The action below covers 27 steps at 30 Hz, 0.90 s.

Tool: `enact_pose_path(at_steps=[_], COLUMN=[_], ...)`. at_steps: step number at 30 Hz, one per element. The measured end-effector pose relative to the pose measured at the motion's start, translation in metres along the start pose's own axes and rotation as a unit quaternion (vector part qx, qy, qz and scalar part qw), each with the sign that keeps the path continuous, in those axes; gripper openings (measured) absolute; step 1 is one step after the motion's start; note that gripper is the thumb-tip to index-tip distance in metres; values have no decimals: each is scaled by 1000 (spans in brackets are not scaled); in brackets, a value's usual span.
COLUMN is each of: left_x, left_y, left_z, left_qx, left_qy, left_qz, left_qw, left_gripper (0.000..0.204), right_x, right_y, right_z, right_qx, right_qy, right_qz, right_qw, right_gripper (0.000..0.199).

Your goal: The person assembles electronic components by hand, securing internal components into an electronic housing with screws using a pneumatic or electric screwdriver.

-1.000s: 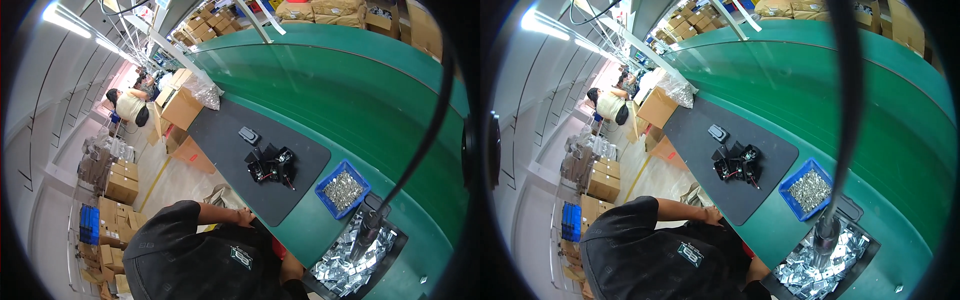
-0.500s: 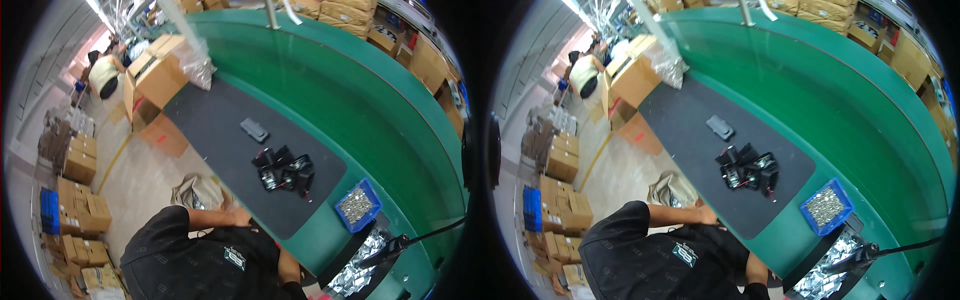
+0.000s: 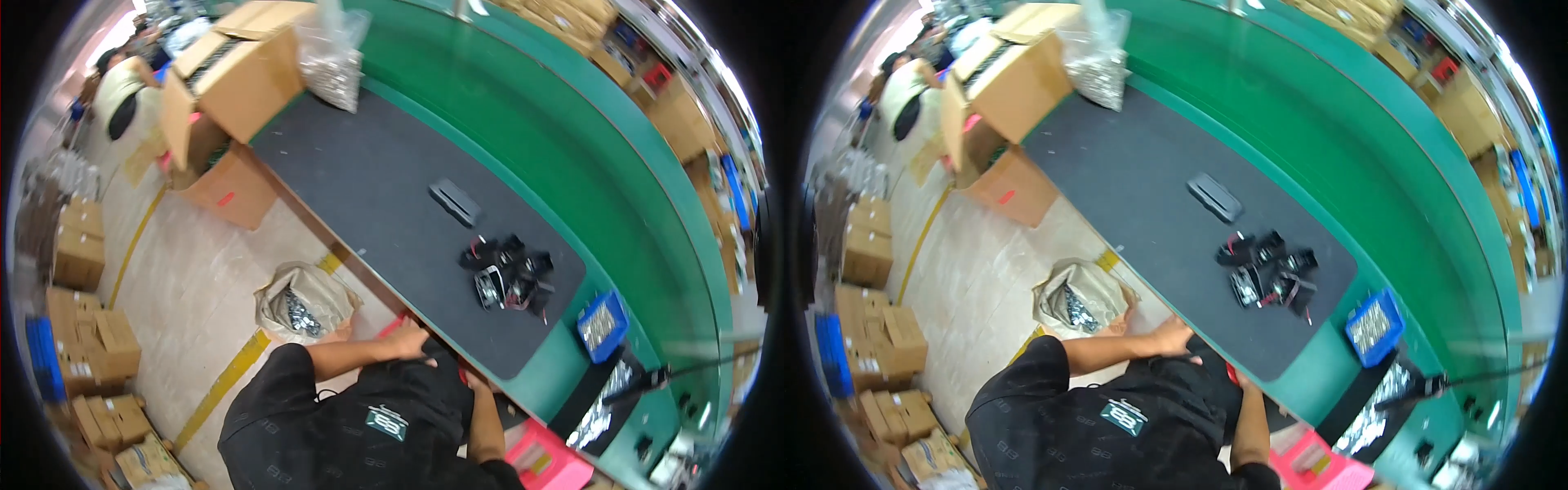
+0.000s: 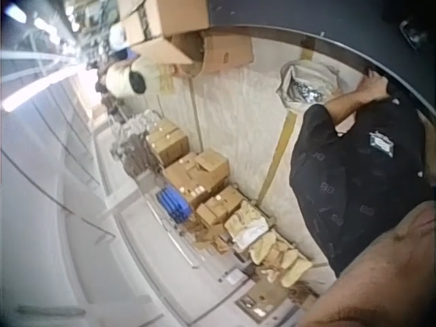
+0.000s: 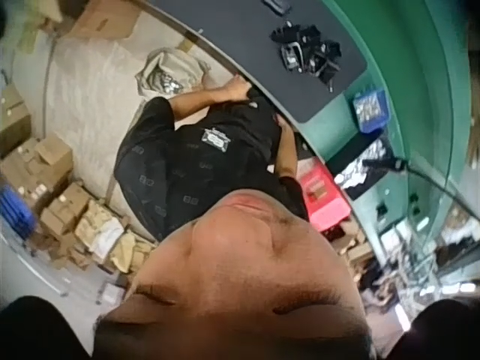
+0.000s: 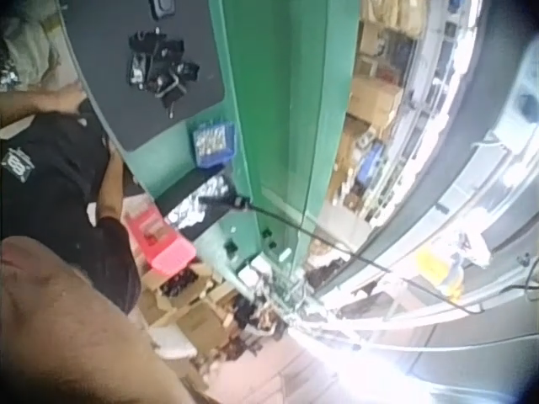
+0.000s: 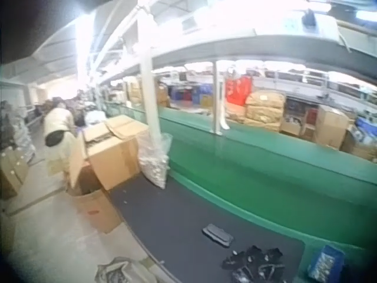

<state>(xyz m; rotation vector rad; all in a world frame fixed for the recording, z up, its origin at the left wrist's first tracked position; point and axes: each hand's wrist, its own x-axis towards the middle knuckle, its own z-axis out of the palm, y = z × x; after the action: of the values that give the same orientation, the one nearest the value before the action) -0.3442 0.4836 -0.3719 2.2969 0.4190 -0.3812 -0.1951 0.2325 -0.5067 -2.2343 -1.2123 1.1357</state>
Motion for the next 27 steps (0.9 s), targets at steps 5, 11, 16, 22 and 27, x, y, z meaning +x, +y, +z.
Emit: enact_pose_path(at_steps=[5, 11, 16, 22, 27], left_x=[-2, -18, -68, -109, -108], left_y=[0, 4, 36, 23, 25], left_z=[-20, -22, -26, 1, -10], left_qx=[-70, -79, -93, -9, -84], left_qy=[-12, -7, 101, 180, 187], left_qz=[51, 37, -32, -82, -61], left_qw=[996, 996, 990, 980, 977], left_gripper=[84, 100, 110, 115, 113], right_x=[10, -7, 12, 16, 5], right_y=[-61, -77, -31, -62, -71], right_z=[-33, -47, -17, -46, -67], right_qx=[16, -17, 728, 634, 508], right_qy=[60, 120, 114, 225, 274], right_qz=[95, 82, -14, 12, 61], right_qw=[994, 989, 676, 740, 815], right_gripper=[64, 57, 37, 36, 34])
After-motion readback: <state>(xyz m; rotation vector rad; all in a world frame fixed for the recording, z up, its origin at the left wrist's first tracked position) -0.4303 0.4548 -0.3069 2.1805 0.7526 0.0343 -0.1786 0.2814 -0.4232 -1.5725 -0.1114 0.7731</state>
